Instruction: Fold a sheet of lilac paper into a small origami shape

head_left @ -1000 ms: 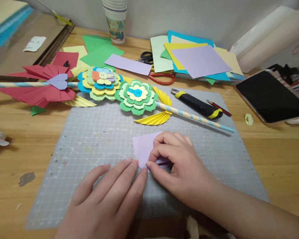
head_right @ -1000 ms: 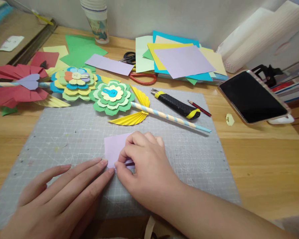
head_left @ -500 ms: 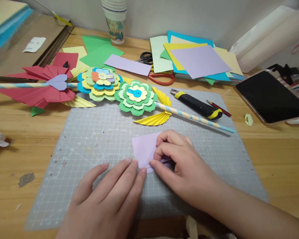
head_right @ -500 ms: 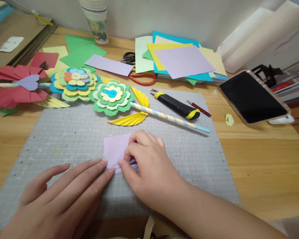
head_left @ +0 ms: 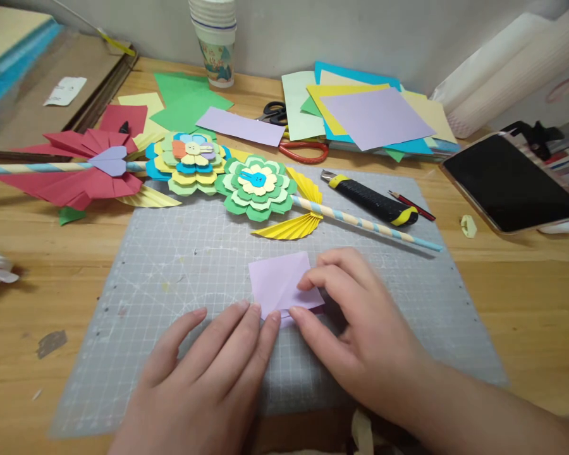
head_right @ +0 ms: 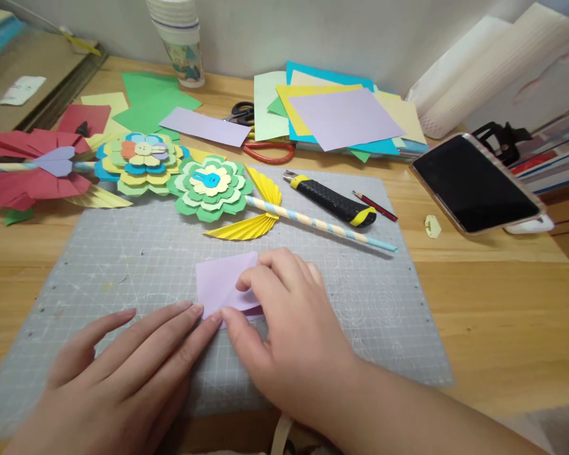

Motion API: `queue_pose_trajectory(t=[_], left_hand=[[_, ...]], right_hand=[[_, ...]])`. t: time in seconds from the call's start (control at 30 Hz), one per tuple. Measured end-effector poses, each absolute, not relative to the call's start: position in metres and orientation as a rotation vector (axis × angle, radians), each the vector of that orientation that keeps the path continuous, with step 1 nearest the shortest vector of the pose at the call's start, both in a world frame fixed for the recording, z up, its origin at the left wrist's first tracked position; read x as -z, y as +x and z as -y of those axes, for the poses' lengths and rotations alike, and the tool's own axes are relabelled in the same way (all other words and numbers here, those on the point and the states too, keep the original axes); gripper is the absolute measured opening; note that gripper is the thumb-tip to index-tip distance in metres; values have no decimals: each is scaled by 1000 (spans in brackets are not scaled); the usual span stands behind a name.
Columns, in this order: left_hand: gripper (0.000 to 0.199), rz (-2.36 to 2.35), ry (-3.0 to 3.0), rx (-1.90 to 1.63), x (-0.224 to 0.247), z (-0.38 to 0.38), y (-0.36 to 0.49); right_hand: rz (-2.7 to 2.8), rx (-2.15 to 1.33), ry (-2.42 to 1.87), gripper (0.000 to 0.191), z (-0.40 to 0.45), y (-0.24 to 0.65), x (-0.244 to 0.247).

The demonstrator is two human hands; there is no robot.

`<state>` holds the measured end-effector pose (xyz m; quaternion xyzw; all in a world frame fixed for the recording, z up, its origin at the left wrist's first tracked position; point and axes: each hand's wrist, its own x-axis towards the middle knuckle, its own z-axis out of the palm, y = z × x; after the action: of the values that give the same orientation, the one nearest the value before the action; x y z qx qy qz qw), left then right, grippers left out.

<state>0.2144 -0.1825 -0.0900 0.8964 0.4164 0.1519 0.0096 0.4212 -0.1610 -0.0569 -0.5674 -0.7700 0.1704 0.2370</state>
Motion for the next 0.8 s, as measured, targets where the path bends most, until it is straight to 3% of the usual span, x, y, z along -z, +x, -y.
queue_pose_trajectory(t=[0.07,0.27,0.8], left_hand=[[39,-1292,2794,-486,90,183,214],[43,-1280,2749,-503,88,183,214],[36,-1229,2787,-578,78,176,217]], right_hand=[[2240,-252,-1451,19,174,424,52],[2595,-187,-1476,46,201,420,60],[2655,10,-1703,42,202,415,54]])
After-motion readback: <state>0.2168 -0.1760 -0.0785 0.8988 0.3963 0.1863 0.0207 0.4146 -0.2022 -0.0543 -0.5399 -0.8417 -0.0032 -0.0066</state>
